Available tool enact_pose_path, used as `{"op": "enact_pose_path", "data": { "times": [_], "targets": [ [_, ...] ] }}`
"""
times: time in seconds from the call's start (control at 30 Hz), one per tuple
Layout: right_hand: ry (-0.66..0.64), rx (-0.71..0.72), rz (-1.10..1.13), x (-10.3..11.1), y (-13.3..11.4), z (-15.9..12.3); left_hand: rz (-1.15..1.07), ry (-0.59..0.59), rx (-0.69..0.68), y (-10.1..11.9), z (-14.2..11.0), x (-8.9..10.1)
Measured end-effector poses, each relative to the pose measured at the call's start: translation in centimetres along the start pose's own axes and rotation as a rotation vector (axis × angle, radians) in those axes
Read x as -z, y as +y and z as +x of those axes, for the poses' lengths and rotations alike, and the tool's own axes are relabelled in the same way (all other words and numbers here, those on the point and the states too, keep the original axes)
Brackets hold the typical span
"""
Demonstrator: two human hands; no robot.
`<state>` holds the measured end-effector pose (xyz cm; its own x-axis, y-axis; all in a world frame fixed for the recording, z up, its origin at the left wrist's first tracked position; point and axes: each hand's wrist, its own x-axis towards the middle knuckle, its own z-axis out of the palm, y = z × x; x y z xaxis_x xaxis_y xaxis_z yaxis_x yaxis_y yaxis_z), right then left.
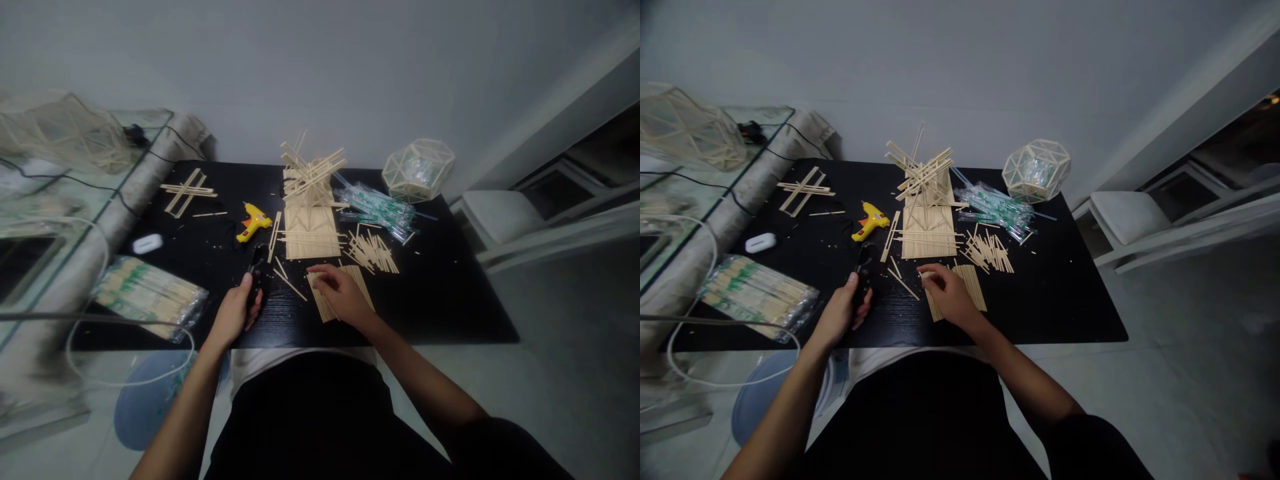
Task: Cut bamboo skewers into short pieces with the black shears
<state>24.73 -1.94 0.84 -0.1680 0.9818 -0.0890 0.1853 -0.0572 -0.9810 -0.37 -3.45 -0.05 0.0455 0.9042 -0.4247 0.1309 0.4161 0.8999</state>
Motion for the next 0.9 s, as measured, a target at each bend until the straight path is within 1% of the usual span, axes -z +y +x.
{"op": "enact_pose_path", "data": {
  "times": [0.1,0.17,0.3,0.47,0.7,0.83,0.9],
  "targets": [
    [0.018,0.048,-0.172,-0.8,-0.4,1.6,-0.021,-0.009,-0.021,-0.1,0.1,0.0],
    [0.003,0.091,-0.300,-1.6,-0.7,2.8,-0.017,-0.020,-0.016,-0.1,0.1,0.0],
    [-0.100,0.157,-0.569,-3.3,-1.1,4.9,-0.057,-0.044,-0.016,-0.1,0.1,0.0],
    [-0.185,0.149,-0.850,-4.9,-1.9,6.0,-0.104,-0.044,-0.030,-0.1,0.0,0.0],
    [-0.272,0.045,-1.042,-6.2,-3.4,6.9,-0.121,-0.063,-0.020,-0.3,0.1,0.2],
    [-0.320,0.024,-1.055,-6.7,-4.5,7.2,-0.129,-0.072,-0.025,-0.4,0.2,0.3],
    [-0.325,0.028,-1.046,-6.3,-5.1,7.1,-0.137,-0.076,-0.027,-0.5,0.2,0.3]
  ]
}}
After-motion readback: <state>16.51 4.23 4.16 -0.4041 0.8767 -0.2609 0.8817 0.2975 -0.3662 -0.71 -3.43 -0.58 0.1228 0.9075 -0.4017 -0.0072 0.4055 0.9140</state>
